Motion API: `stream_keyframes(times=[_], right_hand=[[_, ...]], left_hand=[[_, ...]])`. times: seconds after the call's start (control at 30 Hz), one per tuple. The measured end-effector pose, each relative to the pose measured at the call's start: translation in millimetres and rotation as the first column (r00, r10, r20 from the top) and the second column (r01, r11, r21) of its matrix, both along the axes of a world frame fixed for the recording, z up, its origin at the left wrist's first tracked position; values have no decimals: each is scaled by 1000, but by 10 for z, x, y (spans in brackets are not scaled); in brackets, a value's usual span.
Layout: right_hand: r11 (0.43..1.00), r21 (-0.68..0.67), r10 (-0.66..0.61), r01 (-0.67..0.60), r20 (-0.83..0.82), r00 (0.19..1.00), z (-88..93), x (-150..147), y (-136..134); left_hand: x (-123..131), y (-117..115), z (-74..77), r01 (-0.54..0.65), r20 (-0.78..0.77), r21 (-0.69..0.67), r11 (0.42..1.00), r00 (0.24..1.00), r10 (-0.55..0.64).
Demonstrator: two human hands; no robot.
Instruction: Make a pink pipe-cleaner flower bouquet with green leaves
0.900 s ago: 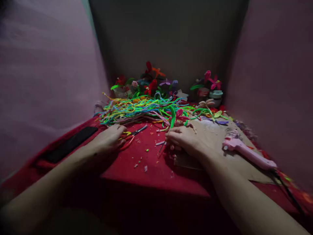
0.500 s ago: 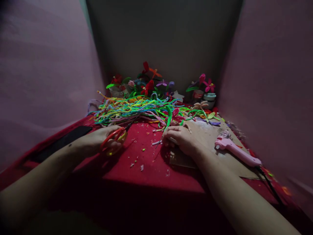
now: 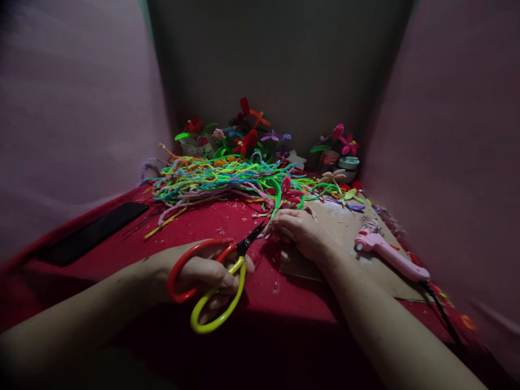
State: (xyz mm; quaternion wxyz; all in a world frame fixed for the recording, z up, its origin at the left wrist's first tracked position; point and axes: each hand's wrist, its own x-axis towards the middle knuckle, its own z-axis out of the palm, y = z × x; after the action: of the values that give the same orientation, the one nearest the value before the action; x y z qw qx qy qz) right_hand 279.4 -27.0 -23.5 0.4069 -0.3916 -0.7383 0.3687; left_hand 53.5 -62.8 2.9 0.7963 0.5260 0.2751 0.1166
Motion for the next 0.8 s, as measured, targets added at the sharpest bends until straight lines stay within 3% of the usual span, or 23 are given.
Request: stream_keyframes(times=[0.33,0.47,0.63,0.8], right_hand=[[978,-201,-85,63,-104,991,97,-76,-68],[972,-226,-97,64,-138,986,21,-48,-30],[949,-314,-97,25,-217,971,-33,-41,1],[946,-322,-106,29,-222,969,-18,-47,-3]], left_hand=[[40,53,-54,15,-9,-1,1000,1000,-15],[101,58,-64,-63,-16,32,998,998,63],[151,86,-58,-7,-84,172,985,996,21],[130,114,-78,16,-191,376,927,980,60]])
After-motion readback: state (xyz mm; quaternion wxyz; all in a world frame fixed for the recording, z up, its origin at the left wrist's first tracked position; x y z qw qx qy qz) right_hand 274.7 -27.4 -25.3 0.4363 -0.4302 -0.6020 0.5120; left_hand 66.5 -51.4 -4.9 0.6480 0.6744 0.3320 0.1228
